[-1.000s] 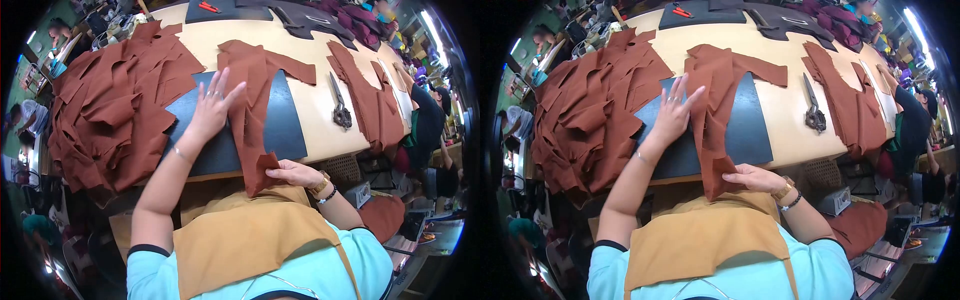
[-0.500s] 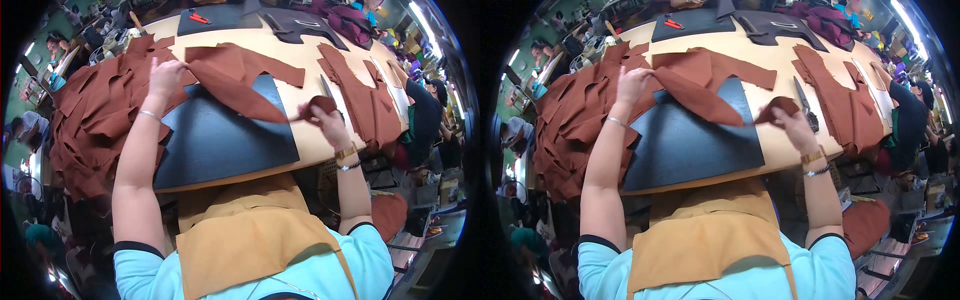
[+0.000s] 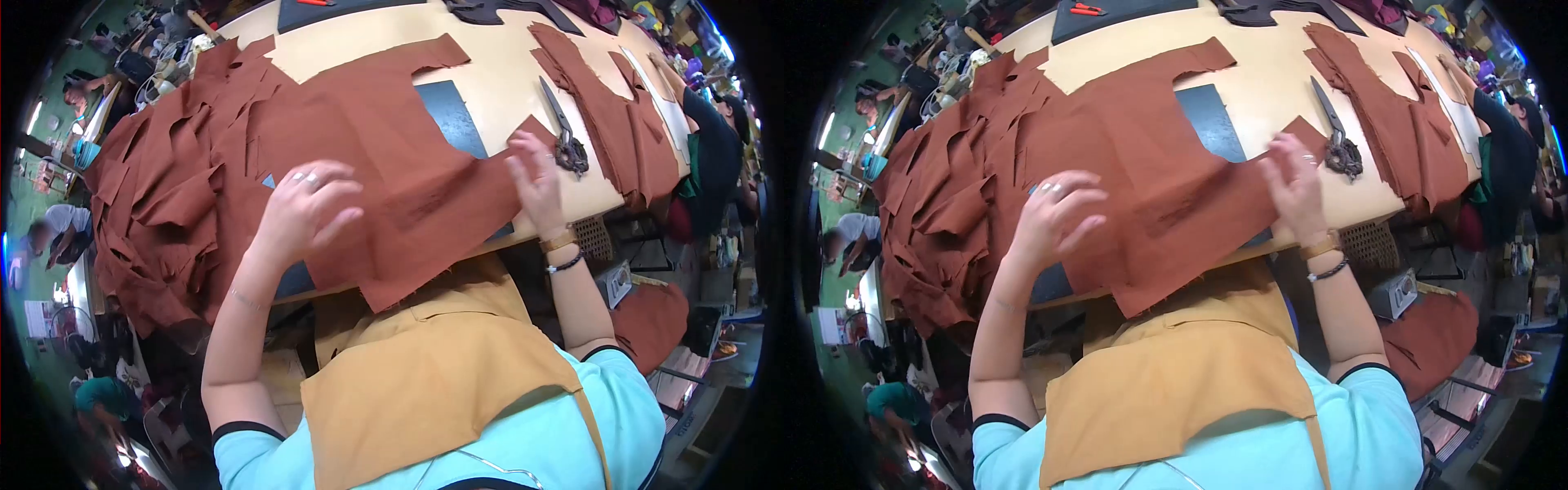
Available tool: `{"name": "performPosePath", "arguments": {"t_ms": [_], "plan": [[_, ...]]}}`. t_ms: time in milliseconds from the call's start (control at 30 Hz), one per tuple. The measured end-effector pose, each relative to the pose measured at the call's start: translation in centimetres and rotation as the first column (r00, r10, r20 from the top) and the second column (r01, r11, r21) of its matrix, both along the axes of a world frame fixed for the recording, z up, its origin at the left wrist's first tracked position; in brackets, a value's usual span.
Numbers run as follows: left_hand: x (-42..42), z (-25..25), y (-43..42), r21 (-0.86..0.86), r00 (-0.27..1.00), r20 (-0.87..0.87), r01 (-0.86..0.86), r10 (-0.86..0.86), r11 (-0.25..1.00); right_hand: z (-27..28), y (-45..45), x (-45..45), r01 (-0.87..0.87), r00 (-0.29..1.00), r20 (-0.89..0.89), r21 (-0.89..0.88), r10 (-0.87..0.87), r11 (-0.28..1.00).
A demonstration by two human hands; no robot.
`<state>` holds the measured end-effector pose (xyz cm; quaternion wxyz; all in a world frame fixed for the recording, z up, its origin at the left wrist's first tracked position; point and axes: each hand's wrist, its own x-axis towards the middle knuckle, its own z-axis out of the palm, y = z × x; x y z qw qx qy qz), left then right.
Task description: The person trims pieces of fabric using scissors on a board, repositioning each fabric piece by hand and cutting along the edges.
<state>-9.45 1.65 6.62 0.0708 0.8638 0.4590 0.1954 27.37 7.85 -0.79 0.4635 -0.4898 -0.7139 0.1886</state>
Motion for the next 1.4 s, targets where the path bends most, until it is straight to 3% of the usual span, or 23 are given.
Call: {"name": "performPosePath", "arguments": {"t_ms": [67, 100, 133, 167, 267, 400, 467, 567, 700, 767, 867, 967, 1000, 1067, 1100, 1133, 1167, 1200, 1233, 1333, 1400], "plan": [[2.2, -1.9, 2.9, 0.043, 0.991, -0.130, 0.014, -0.009, 0.999, 0.8, -1.5, -1.6, -0.071, 0.960, 0.269, -0.052, 0.082, 0.996], [2.9, -3.7, 4.1, -0.022, 0.987, -0.159, -0.029, 0.025, 0.999, 1.4, -2.1, -2.1, -0.136, 0.906, 0.384, -0.127, 0.176, 0.982], [3.5, -5.9, 5.2, -0.089, 0.980, -0.192, -0.075, 0.057, 0.993, 1.3, -2.7, -2.4, -0.155, 0.854, 0.489, -0.094, 0.181, 0.983], [3.9, -7.0, 6.3, -0.151, 0.970, -0.226, -0.126, 0.089, 0.980, 1.1, -2.5, -2.2, -0.091, 0.856, 0.503, -0.080, 0.119, 0.993], [2.7, -7.4, 9.4, -0.111, 0.946, -0.263, -0.226, 0.191, 0.968, 0.1, -0.4, 0.7, 0.082, 0.869, 0.487, 0.034, -0.088, 0.996], [-2.8, -8.5, 10.9, 0.000, 0.887, -0.278, -0.384, 0.369, 0.923, 0.3, 3.3, 8.3, 0.319, 0.731, 0.614, 0.080, -0.299, 0.944], [-5.0, -8.3, 9.8, -0.012, 0.889, -0.298, -0.367, 0.347, 0.930, -0.8, 4.5, 11.9, 0.420, 0.690, 0.648, 0.003, -0.322, 0.907], [-6.8, -8.4, 7.7, -0.019, 0.870, -0.334, -0.392, 0.364, 0.920, -2.5, 4.9, 14.5, 0.362, 0.805, 0.536, -0.105, -0.254, 0.926], [-7.6, -7.3, 6.5, -0.044, 0.844, -0.430, -0.374, 0.320, 0.926, -2.1, 4.8, 14.4, 0.409, 0.706, 0.649, -0.047, -0.284, 0.911], [-6.4, -6.4, 6.3, 0.004, 0.819, -0.480, -0.356, 0.314, 0.935, -2.3, 5.3, 14.8, 0.463, 0.712, 0.640, -0.117, -0.290, 0.879], [-0.8, -6.0, 6.7, 0.064, 0.845, -0.387, -0.375, 0.370, 0.925, -1.5, 6.5, 14.3, 0.553, 0.663, 0.688, -0.185, -0.294, 0.813], [7.9, -6.7, 5.6, -0.133, 0.902, -0.213, -0.408, 0.376, 0.903, 0.4, 7.6, 13.4, 0.610, 0.590, 0.772, -0.232, -0.238, 0.758], [10.1, -6.6, 5.0, -0.239, 0.919, -0.165, -0.391, 0.359, 0.889, 0.4, 8.5, 13.8, 0.580, 0.670, 0.725, -0.373, -0.163, 0.724], [11.0, -7.5, 4.3, -0.196, 0.924, -0.228, -0.352, 0.307, 0.915, 0.2, 10.4, 15.0, 0.480, 0.806, 0.591, -0.628, -0.026, 0.612], [10.1, -7.4, 4.3, -0.153, 0.932, -0.237, -0.313, 0.273, 0.937, 1.3, 9.6, 14.2, 0.324, 0.941, 0.327, -0.795, -0.087, 0.513], [8.7, -7.4, 4.3, -0.115, 0.938, -0.249, -0.278, 0.243, 0.954, 2.9, 7.4, 12.8, 0.166, 0.974, 0.060, -0.841, -0.217, 0.514], [6.5, -7.4, 4.3, -0.113, 0.951, -0.225, -0.241, 0.212, 0.964, 3.4, 6.6, 12.7, 0.025, 0.954, -0.123, -0.875, -0.272, 0.484], [4.2, -7.3, 4.4, -0.116, 0.952, -0.248, -0.215, 0.181, 0.970, 3.1, 5.4, 13.1, -0.268, 0.871, -0.418, -0.843, -0.257, 0.466], [1.7, -7.0, 4.4, -0.122, 0.952, -0.269, -0.184, 0.146, 0.975, 3.5, 3.1, 11.8, -0.418, 0.770, -0.592, -0.751, -0.238, 0.511], [-3.7, -6.2, 3.8, -0.121, 0.965, -0.219, -0.176, 0.146, 0.977, 2.6, -3.4, 9.3, -0.444, 0.746, -0.641, -0.681, -0.180, 0.583], [-3.1, -5.5, 4.4, -0.028, 0.929, -0.281, -0.257, 0.239, 0.966, 2.4, -7.3, 7.2, -0.482, 0.696, -0.701, -0.616, -0.154, 0.623]]}}
